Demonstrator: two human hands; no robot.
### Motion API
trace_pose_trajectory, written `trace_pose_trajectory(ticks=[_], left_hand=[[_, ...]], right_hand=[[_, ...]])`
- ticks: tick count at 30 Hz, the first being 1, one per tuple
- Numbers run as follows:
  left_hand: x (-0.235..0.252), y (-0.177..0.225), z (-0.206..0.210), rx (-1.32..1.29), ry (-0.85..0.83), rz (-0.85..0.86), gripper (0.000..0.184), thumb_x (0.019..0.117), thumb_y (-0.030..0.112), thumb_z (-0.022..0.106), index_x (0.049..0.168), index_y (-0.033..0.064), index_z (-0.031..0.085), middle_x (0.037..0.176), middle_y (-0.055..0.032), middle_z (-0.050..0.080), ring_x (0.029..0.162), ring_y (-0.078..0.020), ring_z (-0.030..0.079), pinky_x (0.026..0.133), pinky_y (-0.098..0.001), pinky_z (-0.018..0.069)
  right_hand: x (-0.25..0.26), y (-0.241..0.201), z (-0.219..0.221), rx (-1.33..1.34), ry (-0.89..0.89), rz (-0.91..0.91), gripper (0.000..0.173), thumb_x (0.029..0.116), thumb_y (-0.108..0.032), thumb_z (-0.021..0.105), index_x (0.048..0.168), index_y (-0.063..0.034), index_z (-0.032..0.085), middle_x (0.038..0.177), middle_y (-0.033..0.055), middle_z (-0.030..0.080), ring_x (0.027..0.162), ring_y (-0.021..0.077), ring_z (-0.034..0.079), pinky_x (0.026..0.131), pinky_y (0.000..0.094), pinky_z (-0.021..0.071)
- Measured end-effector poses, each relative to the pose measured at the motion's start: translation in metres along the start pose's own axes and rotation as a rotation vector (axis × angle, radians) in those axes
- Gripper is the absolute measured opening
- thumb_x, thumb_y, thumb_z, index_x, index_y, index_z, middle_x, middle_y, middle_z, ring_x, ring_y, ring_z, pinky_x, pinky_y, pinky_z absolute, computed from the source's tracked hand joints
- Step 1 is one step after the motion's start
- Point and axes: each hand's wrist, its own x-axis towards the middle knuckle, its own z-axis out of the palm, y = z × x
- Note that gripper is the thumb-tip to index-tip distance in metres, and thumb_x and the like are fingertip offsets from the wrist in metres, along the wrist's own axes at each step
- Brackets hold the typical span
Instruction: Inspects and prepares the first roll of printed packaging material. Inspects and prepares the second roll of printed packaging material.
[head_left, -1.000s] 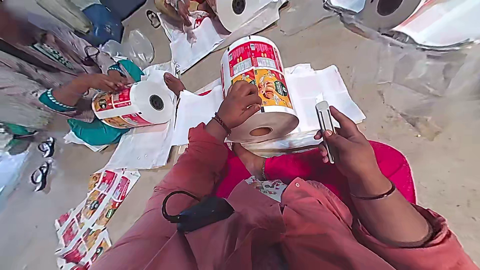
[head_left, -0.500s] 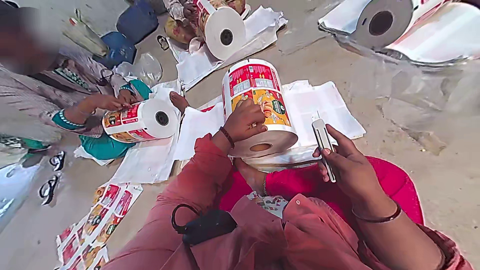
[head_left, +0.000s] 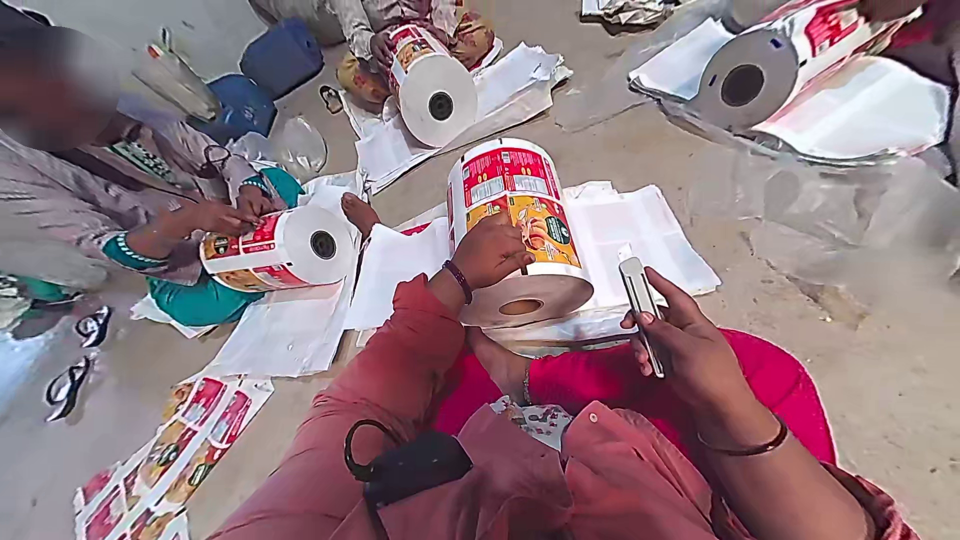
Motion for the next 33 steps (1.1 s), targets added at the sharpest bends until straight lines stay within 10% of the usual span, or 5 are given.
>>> trace_pose_trajectory(ticks=[9,15,18,25,33], left_hand=[[-0.026,-0.003,-0.015,-0.023,0.442,-0.466,0.046,0.1002,0.028,0.062,0.062,0.0027,0.052,0.068,-0.0105,0.053,0.072,-0.0221,0.056,0.072,-0.0383,0.0458],[-0.001,0.038,-0.051,-0.001,-0.094,-1.147,0.063,0.0853,0.04,0.082,0.126,-0.0017,0.058,0.115,-0.0255,0.063,0.103,-0.041,0.066,0.089,-0.0629,0.0533],[-0.017,0.042,-0.052,-0.053,-0.199,-1.114,0.043,0.0957,0.043,0.07,0.112,0.0034,0.071,0.099,-0.0217,0.072,0.097,-0.0411,0.07,0.086,-0.0681,0.051],[-0.064,0.031,-0.009,-0.549,0.774,-1.165,0.036,0.103,0.032,0.063,0.125,0.0039,0.067,0.118,-0.0154,0.071,0.108,-0.0234,0.069,0.099,-0.0497,0.0539],[-0.049,0.053,0.008,-0.212,0.349,-1.074,0.039,0.1009,0.038,0.062,0.107,0.0011,0.074,0.102,-0.0174,0.07,0.102,-0.0345,0.067,0.093,-0.057,0.0521]], right_hand=[[0.003,-0.002,0.0,0.008,0.014,0.025,0.061,0.1037,-0.008,0.043,0.162,-0.0128,0.026,0.097,0.008,0.067,0.051,0.0112,0.058,0.042,0.0233,0.0507],[0.003,-0.003,0.001,0.039,-0.003,0.011,0.061,0.1038,-0.008,0.044,0.162,-0.012,0.025,0.096,0.0087,0.067,0.051,0.0115,0.058,0.041,0.0233,0.0508],[0.0,-0.004,0.001,0.02,0.013,0.022,0.062,0.103,-0.008,0.044,0.162,-0.0121,0.025,0.095,0.0082,0.067,0.052,0.0117,0.059,0.041,0.0235,0.0511],[-0.001,0.003,-0.003,-0.04,0.042,0.04,0.063,0.1024,-0.008,0.046,0.162,-0.0118,0.026,0.095,0.008,0.067,0.053,0.0128,0.06,0.041,0.0246,0.051],[0.022,-0.018,0.02,-0.341,0.062,0.017,0.067,0.0985,-0.008,0.051,0.162,-0.01,0.027,0.097,0.0086,0.068,0.055,0.0132,0.06,0.045,0.027,0.0526]])
